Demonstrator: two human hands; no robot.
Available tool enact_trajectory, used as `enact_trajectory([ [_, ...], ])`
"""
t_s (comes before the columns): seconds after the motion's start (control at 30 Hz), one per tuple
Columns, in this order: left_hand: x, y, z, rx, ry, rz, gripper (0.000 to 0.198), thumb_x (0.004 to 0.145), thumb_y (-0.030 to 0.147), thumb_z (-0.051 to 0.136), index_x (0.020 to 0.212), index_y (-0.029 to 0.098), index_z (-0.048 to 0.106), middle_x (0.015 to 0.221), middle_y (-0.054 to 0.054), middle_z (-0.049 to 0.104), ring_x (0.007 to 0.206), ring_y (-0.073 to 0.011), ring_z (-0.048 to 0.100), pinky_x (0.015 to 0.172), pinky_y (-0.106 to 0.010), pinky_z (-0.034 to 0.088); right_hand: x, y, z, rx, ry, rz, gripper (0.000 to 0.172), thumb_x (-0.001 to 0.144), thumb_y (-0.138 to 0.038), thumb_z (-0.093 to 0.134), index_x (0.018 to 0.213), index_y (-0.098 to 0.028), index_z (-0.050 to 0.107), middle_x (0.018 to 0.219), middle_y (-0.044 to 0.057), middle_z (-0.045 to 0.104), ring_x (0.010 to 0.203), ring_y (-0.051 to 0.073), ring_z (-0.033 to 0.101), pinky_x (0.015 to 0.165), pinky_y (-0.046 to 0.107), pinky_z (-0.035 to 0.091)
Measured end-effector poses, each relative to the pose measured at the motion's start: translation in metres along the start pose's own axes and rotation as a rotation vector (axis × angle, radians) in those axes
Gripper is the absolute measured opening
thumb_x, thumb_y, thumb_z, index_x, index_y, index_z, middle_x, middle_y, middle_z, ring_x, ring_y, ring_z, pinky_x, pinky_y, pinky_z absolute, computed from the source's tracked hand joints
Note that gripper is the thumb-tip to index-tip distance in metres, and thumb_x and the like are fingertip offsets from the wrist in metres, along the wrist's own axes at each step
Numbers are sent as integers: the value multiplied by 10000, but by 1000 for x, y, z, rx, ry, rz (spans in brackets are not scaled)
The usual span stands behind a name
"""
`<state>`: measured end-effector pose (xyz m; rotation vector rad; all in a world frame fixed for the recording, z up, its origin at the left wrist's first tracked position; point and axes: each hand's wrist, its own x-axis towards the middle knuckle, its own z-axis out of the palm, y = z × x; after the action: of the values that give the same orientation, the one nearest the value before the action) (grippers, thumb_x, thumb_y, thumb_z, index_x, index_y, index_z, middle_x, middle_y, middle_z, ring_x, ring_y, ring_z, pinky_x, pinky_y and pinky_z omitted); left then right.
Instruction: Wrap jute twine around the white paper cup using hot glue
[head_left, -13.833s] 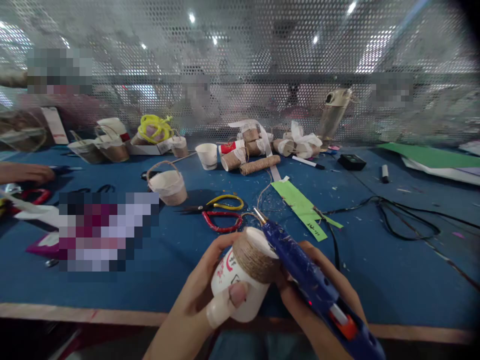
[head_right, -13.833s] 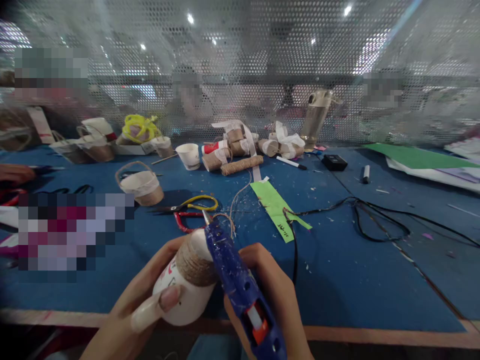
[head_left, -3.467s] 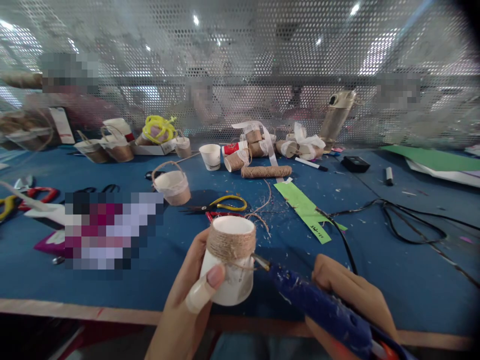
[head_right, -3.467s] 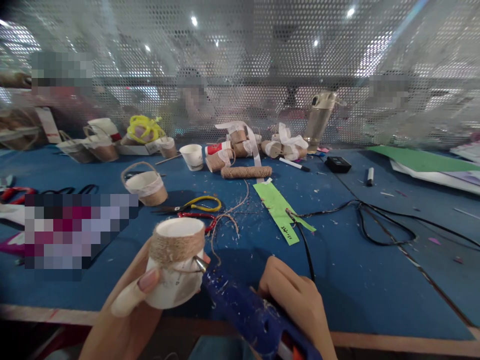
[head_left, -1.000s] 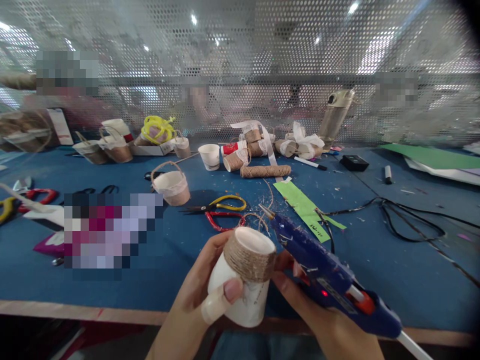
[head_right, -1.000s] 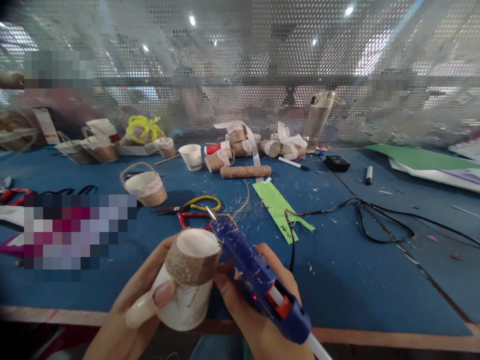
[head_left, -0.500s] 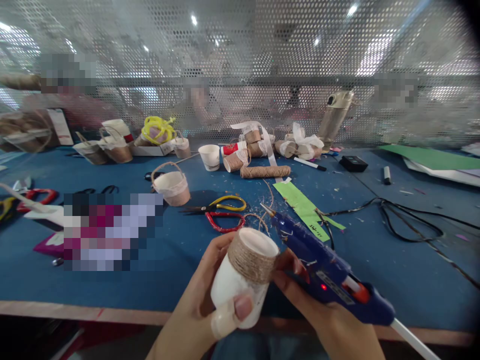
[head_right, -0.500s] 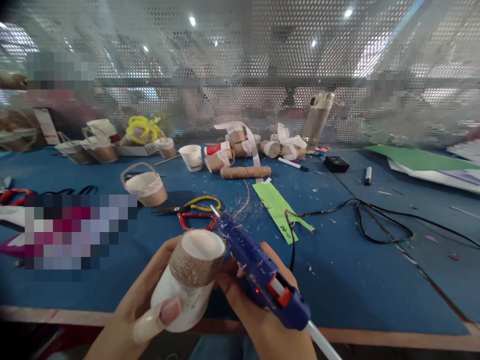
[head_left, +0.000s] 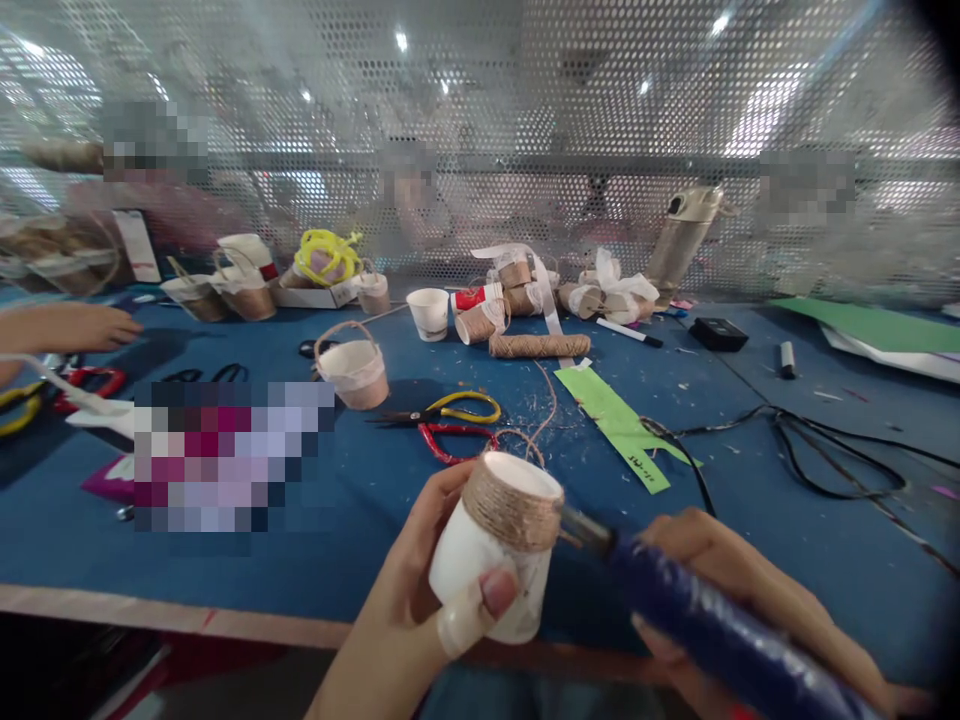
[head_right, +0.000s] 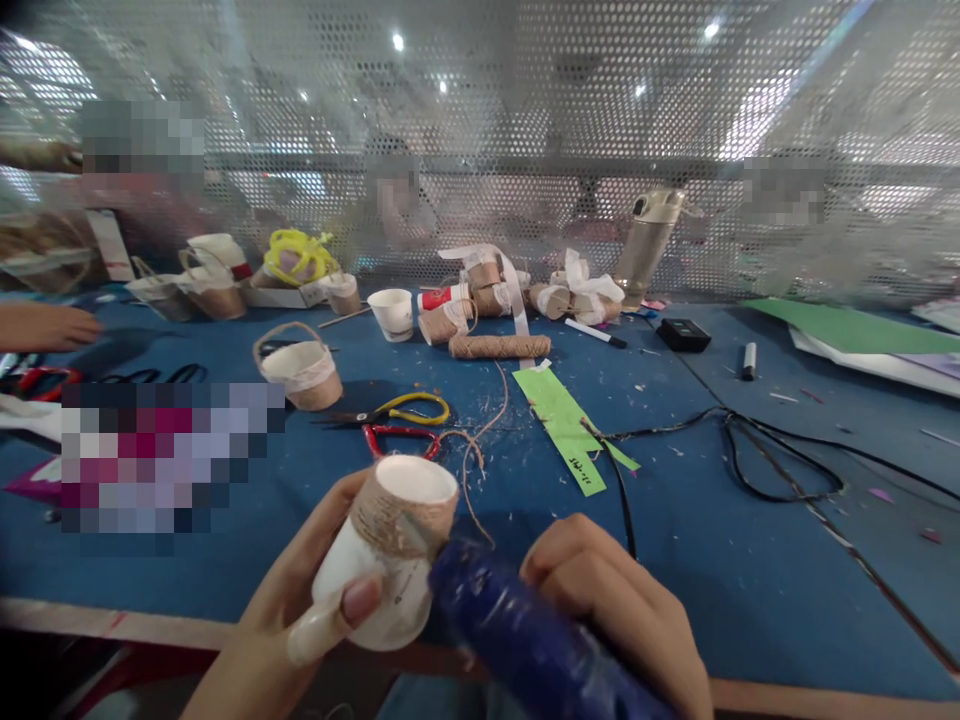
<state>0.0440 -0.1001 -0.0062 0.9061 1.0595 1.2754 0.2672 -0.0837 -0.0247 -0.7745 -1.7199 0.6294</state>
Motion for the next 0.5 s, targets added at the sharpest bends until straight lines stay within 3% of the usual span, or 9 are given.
enact_trajectory([
  [0.1, 0, 0, -1, -6, 14, 9, 579, 756, 527, 924, 1251, 325, 700, 1102, -15, 800, 1007, -216, 720, 837, -235, 565, 0, 0, -1, -55, -123, -45, 192, 930, -115, 675, 842, -250, 571, 764, 7, 623, 638, 161, 628, 579, 274, 503],
  [0.3, 1, 2, -2, -20, 38, -42, 544, 724, 523, 934, 1196, 326, 751, 1025, -1, 792, 929, -208, 703, 807, -247, 564, -4, 4, 1, -154, -112, -38, 271, 930, -120, 656, 808, -250, 451, 730, -20, 505, 603, 131, 540, 544, 253, 398],
  [0.5, 3, 3, -4, -29, -10, -45, 506, 735, 533, 928, 1162, 307, 779, 1023, -14, 800, 957, -221, 699, 829, -250, 555, 1, 5, -1, -153, -137, 3, 306, 955, -36, 626, 789, -243, 472, 750, -32, 528, 603, 106, 547, 547, 216, 416],
])
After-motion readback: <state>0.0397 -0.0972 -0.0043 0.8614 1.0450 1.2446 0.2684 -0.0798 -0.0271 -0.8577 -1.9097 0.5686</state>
